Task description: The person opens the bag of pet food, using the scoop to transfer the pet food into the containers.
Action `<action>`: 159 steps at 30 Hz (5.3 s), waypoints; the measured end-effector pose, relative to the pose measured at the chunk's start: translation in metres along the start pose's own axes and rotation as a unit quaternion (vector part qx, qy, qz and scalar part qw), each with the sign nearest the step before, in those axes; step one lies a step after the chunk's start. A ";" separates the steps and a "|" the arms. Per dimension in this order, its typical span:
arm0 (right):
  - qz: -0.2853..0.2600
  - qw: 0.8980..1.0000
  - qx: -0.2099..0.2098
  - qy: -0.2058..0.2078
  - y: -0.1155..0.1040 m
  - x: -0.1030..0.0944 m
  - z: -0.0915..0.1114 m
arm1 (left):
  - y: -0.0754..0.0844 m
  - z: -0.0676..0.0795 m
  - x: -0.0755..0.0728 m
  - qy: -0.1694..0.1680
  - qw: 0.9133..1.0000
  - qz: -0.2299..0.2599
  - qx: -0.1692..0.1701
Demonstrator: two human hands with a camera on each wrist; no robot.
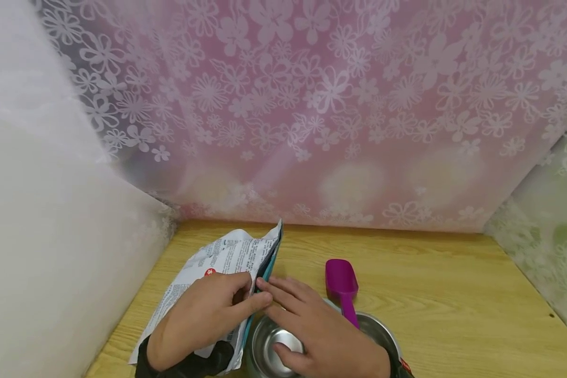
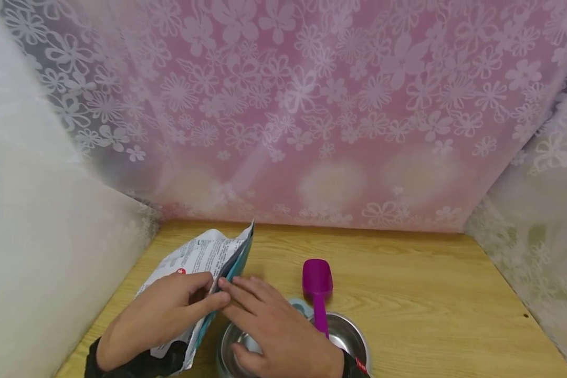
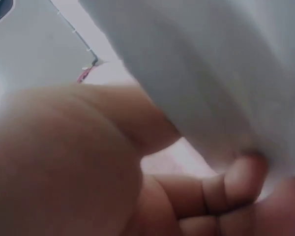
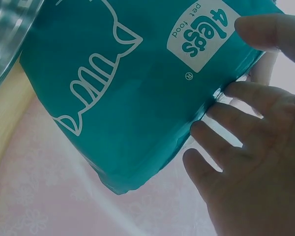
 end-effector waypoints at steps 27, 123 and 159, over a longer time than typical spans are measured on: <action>0.006 1.000 0.001 0.008 0.004 -0.001 0.002 | -0.028 0.016 -0.041 0.205 0.978 -0.018 -0.023; 0.065 0.943 0.326 0.022 0.078 -0.050 0.083 | -0.016 0.011 -0.032 0.127 0.992 -0.008 0.002; -0.015 0.882 0.462 0.091 0.155 -0.054 0.151 | -0.019 0.013 -0.029 0.107 0.994 0.000 -0.009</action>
Point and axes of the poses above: each hand's wrist, its own z-axis away from the middle knuckle, its own x-axis out of the palm, y = z × x, the point moved 7 cm from there along -z, towards the middle knuckle, and after that the axes turned 11 degrees about -z, right-handed, at the moved point
